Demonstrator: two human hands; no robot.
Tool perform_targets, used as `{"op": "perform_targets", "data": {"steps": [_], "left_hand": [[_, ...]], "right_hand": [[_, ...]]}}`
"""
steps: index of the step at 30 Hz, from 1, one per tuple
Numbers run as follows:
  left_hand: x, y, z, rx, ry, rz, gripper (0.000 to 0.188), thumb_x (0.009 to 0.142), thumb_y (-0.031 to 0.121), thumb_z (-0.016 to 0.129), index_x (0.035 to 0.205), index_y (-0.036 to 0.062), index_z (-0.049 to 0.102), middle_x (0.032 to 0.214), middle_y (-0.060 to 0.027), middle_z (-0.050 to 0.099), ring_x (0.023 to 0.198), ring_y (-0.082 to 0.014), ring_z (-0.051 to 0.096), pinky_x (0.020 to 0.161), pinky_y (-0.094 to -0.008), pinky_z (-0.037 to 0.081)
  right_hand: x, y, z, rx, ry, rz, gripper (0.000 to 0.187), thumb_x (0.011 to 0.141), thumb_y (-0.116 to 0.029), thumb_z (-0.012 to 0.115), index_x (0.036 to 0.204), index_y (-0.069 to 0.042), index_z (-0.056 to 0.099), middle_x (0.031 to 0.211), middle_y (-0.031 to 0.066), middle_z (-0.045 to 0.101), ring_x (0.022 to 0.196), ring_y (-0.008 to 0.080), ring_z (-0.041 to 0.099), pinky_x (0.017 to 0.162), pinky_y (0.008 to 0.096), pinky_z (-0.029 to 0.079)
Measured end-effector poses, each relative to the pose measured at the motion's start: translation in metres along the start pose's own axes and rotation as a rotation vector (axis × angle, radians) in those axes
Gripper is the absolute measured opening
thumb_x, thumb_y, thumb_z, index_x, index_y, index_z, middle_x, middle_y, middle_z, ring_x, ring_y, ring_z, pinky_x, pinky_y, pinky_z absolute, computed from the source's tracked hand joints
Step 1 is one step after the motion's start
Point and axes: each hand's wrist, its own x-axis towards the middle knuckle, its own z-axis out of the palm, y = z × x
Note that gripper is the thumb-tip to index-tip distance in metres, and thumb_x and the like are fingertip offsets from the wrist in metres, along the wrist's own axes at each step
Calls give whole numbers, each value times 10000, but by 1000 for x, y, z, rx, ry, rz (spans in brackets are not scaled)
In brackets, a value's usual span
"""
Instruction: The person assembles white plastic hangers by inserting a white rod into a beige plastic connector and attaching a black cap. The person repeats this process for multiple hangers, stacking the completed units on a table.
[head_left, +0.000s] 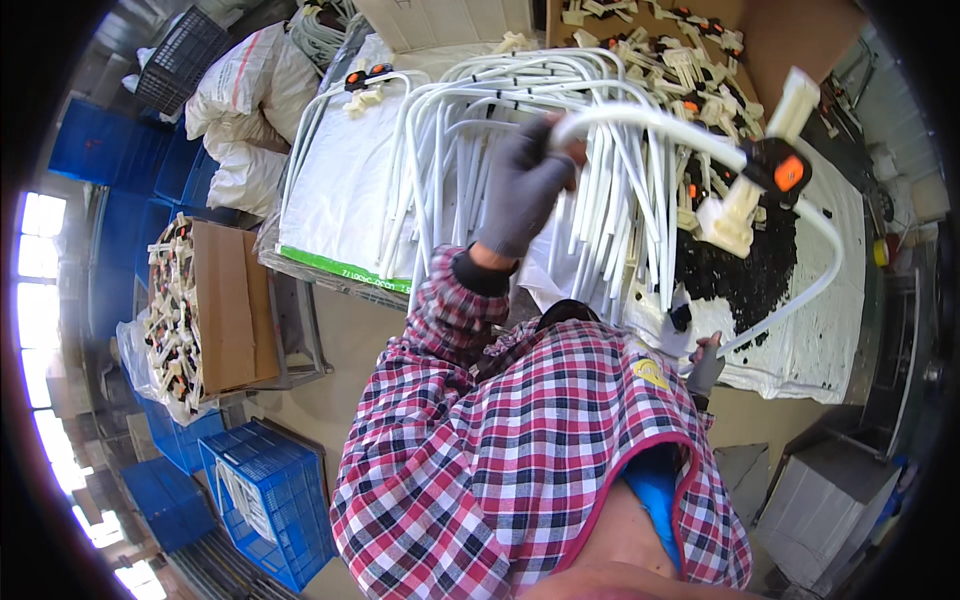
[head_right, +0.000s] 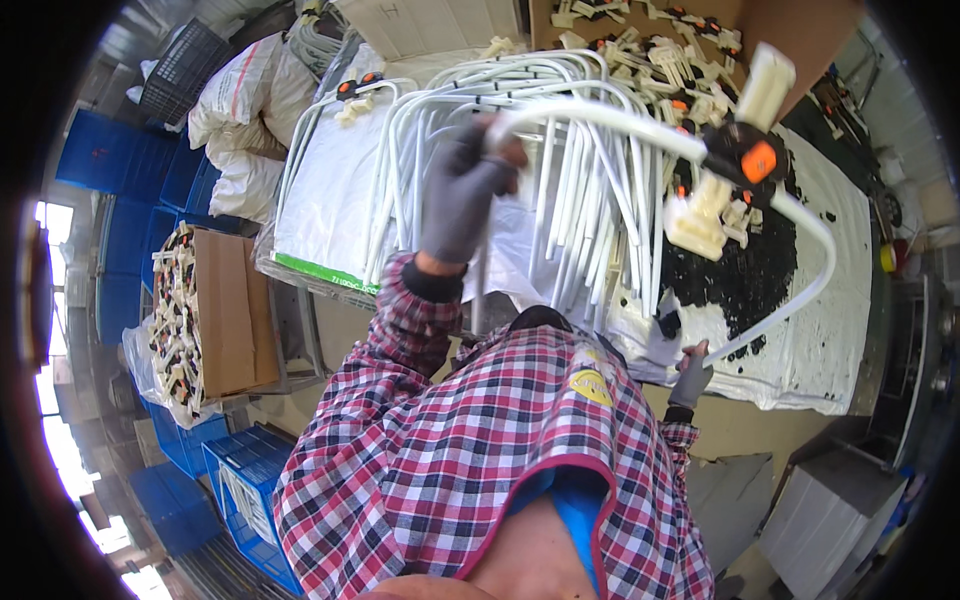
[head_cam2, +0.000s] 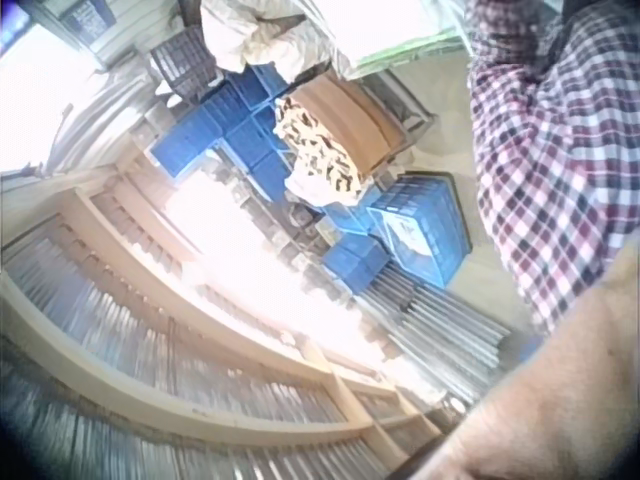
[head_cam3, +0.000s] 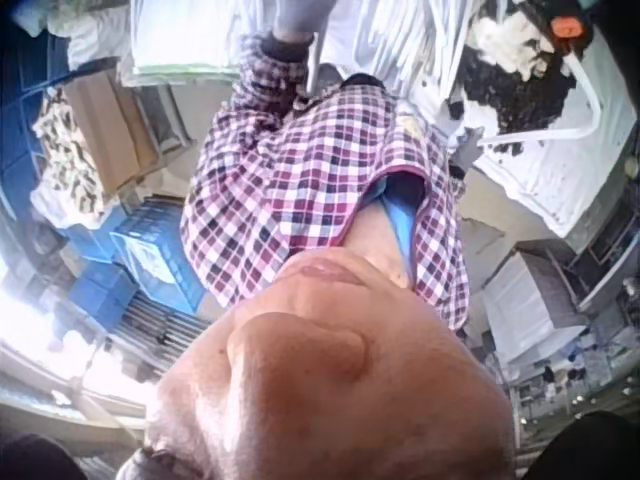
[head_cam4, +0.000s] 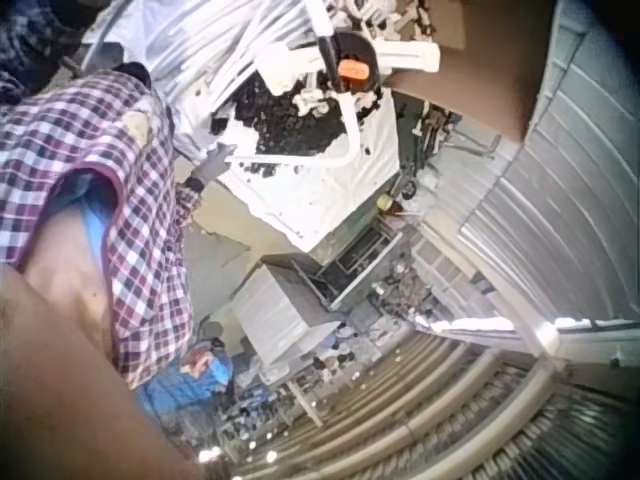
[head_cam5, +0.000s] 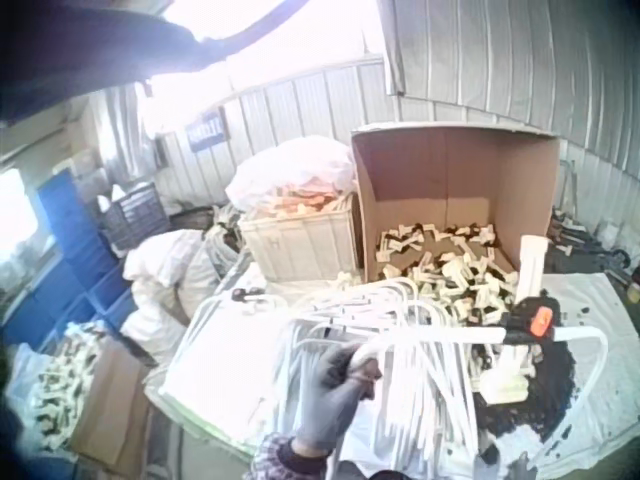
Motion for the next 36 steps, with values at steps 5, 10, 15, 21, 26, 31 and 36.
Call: {"op": "perform_targets", "data": {"steps": [5, 10, 15, 21, 26, 31, 36], "left_hand": [[12, 52, 7, 910, 424, 978, 531, 838, 158, 736, 1301, 21, 515, 1310, -192, 549, 1278, -389, 497, 1035, -450, 430], [35, -9, -36, 896, 47, 514, 747, 870, 44, 675, 1504, 35, 280, 1184, -151, 633, 891, -314, 644, 827, -373, 530], [61, -30, -267, 1428, 406, 232, 420, 919, 131, 543, 1327, 38, 524, 928, -249, 682, 794, -439, 653, 650, -517, 508], [58, -99, -399, 1537, 169, -243, 430, 921, 219, 563, 1342, 132, 535, 996, -239, 686, 917, -436, 649, 792, -524, 509], [47, -147, -402, 1544, 309, -516, 430, 942, 238, 551, 1361, 140, 542, 1241, -160, 602, 1088, -359, 608, 922, -449, 486], [85, -162, -368, 1334, 370, 54, 449, 938, 312, 606, 1315, 71, 572, 1269, -182, 582, 1131, -345, 586, 978, -431, 461], [118, -169, -316, 1374, 384, -331, 802, 863, 350, 680, 1519, 77, 308, 1303, -248, 570, 1133, -406, 593, 968, -459, 465]], "right_hand": [[-52, -138, 170, 45, -471, -137, 254, 984, -341, 610, 970, -89, 630, 623, -93, 393, 485, -9, 320, 439, 195, 249], [-132, -210, 283, -599, -1345, -954, 534, 969, -393, 568, 1353, -27, 503, 1289, 175, 605, 1165, 353, 584, 974, 416, 458], [-101, -196, 265, -589, -1226, -540, 461, 936, -307, 638, 1285, -12, 576, 1176, 151, 660, 1093, 250, 634, 956, 354, 491], [-55, -129, 224, -503, -846, -152, 347, 960, -244, 640, 1219, -13, 617, 1045, 59, 683, 956, 138, 638, 852, 284, 502], [-48, -123, 192, -492, -611, -87, 309, 969, -234, 635, 1185, -12, 627, 995, 47, 678, 909, 112, 620, 813, 262, 499], [-39, -137, 178, -651, -235, -394, 258, 951, -221, 643, 1098, -10, 661, 907, 55, 685, 799, 110, 629, 722, 271, 508], [-33, -145, 184, -734, -98, -605, 202, 905, -172, 657, 1058, -41, 645, 905, 89, 651, 777, 210, 647, 702, 321, 512]]}}
